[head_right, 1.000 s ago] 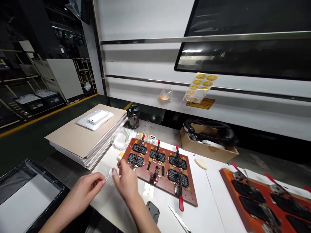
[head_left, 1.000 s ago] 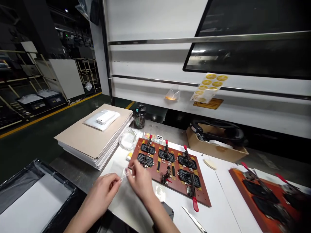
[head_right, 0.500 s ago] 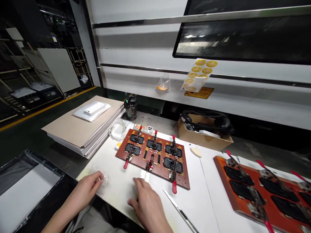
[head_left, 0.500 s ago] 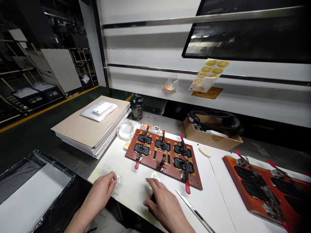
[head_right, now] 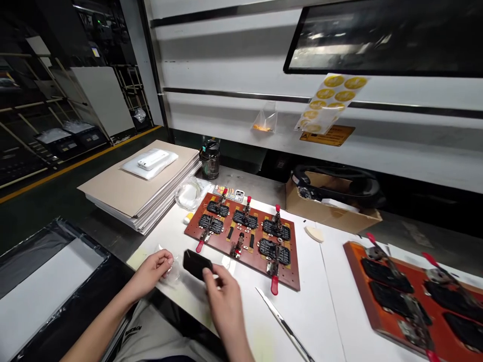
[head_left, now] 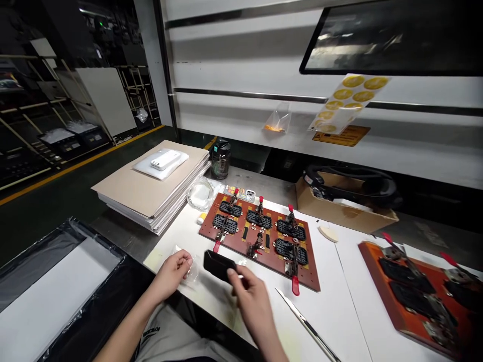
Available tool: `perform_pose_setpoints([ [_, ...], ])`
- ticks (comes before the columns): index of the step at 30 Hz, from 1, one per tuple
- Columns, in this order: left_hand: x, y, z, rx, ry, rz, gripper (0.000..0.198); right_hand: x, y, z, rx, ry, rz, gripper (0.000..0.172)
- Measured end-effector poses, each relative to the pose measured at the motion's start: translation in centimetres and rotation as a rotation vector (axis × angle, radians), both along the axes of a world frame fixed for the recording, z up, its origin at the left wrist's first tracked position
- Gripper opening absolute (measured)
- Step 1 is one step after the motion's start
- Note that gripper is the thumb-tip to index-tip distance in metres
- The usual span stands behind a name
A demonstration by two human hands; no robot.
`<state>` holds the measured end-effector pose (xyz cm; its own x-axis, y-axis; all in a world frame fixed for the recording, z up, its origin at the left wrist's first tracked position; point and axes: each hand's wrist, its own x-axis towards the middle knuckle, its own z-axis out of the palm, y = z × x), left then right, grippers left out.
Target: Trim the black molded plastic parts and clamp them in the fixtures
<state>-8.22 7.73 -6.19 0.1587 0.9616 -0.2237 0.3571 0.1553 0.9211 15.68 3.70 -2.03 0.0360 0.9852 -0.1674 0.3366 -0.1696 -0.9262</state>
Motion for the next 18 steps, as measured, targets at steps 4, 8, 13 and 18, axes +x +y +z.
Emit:
perform_pose_setpoints([
  [4, 0.2, -1.4, 2.7, 0.128, 0.118, 0.097, 0.021, -4.8, -0.1, -1.6, -0.049, 0.089, 0.247, 0.033],
  [8, 1.4, -3.6, 5.8, 0.261, 0.298, -0.003, 0.021, -6.2, 0.6, -1.8, -0.081, 0.273, 0.328, 0.033],
  [13, 2.6, -4.7, 8.3, 0.251, 0.278, -0.055, 0.021, -6.4, 1.6, -2.2, -0.092, 0.394, 0.307, 0.028],
  [18, 2.0, -4.6, 10.0, 0.313, 0.269, -0.213, 0.025, -6.5, 0.5, -2.7, 0.025, 0.066, 0.341, 0.059],
])
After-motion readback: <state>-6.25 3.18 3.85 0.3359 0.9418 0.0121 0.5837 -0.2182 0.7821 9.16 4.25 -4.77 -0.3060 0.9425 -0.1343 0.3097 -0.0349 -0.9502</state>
